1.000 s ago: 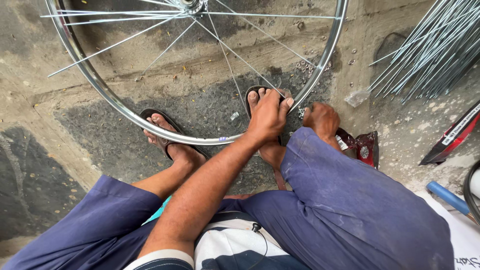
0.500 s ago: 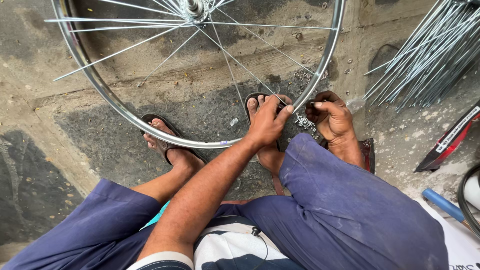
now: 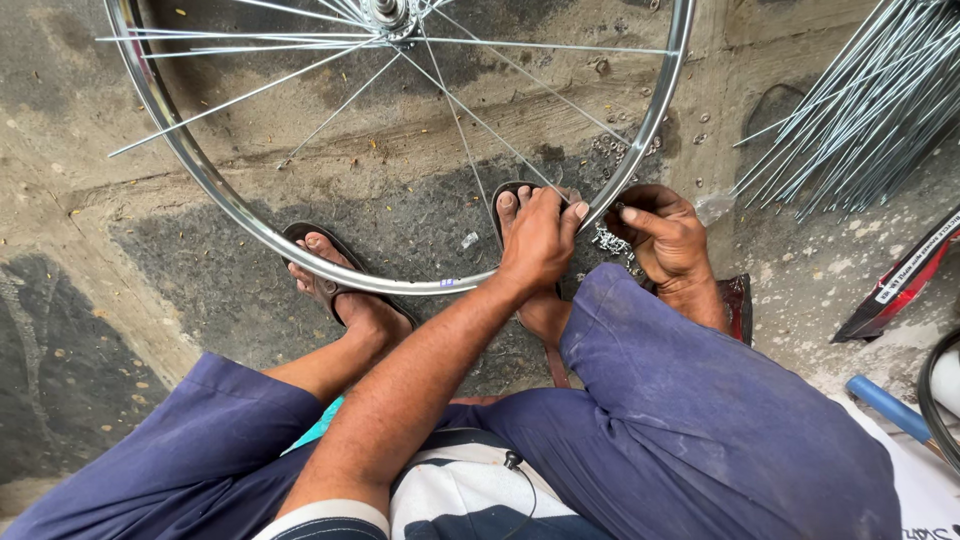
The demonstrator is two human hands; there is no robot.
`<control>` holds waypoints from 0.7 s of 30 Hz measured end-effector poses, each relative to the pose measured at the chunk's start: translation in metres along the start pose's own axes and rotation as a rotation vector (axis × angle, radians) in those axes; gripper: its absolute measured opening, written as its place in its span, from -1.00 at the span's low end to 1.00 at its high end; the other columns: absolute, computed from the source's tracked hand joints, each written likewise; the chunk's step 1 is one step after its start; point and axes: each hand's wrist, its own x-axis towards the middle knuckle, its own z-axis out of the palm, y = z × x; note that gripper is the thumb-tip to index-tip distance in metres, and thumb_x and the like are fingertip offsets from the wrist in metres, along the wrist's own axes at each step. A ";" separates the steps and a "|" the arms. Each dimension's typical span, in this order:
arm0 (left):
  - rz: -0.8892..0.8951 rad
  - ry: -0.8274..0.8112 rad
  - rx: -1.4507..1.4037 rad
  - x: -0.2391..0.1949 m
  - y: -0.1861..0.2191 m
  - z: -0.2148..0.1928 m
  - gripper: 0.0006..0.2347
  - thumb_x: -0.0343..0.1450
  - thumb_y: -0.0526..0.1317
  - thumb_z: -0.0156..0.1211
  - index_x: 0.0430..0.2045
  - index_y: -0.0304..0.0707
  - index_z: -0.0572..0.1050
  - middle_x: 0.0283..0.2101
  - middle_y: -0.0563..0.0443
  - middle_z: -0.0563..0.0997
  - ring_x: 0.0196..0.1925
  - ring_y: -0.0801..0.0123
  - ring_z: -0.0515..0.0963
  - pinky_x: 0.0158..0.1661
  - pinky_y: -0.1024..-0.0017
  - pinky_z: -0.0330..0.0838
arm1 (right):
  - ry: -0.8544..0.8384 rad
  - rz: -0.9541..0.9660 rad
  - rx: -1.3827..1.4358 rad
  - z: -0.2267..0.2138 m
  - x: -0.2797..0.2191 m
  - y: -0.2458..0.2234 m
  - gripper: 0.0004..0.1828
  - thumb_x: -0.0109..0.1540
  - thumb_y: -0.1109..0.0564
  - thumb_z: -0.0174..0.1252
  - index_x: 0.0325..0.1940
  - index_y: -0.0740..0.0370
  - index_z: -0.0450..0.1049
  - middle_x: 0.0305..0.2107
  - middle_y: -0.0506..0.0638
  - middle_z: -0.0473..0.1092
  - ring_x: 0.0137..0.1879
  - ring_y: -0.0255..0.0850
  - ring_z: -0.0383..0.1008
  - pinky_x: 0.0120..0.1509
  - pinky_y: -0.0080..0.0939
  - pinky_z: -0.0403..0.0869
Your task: The person is sitting on the ground and repairing a bicycle wheel by hand. They are inserting spokes into the hub and tightening the nipples on the rim to secure them.
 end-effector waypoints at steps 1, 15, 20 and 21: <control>-0.009 0.010 0.011 0.001 0.000 0.000 -0.78 0.54 -0.09 0.12 -0.14 -0.29 0.49 -0.12 -0.21 0.58 0.02 -0.06 0.57 0.09 0.13 0.35 | 0.004 -0.005 -0.015 0.001 0.001 -0.001 -0.78 0.26 0.39 0.23 -0.01 0.40 0.52 -0.15 0.19 0.54 -0.03 -0.02 0.61 0.14 0.02 0.65; -0.039 -0.042 -0.127 0.004 0.004 0.001 -0.72 0.48 -0.04 0.15 -0.17 -0.31 0.50 -0.18 -0.18 0.58 -0.06 0.03 0.60 0.04 0.19 0.37 | 0.083 -0.080 -0.041 -0.009 0.002 0.004 -0.82 0.32 0.41 0.19 0.00 0.37 0.53 -0.20 0.20 0.55 -0.08 -0.01 0.64 0.02 -0.02 0.66; 0.000 0.025 0.040 0.004 0.005 0.002 -0.71 0.55 -0.02 0.11 -0.21 -0.35 0.49 -0.15 -0.23 0.58 -0.02 -0.08 0.57 0.07 0.10 0.33 | 0.071 -0.059 -0.084 -0.002 0.000 -0.003 -0.75 0.30 0.40 0.16 0.06 0.41 0.52 -0.15 0.21 0.56 -0.02 -0.02 0.64 0.06 -0.07 0.66; -0.014 0.027 0.016 0.003 0.005 0.004 -0.70 0.54 -0.02 0.12 -0.22 -0.35 0.49 -0.16 -0.23 0.58 -0.02 -0.08 0.57 0.06 0.11 0.34 | 0.074 -0.060 -0.086 -0.002 -0.002 -0.004 -0.75 0.30 0.40 0.16 0.07 0.42 0.52 -0.14 0.22 0.56 -0.01 -0.01 0.64 0.06 -0.07 0.66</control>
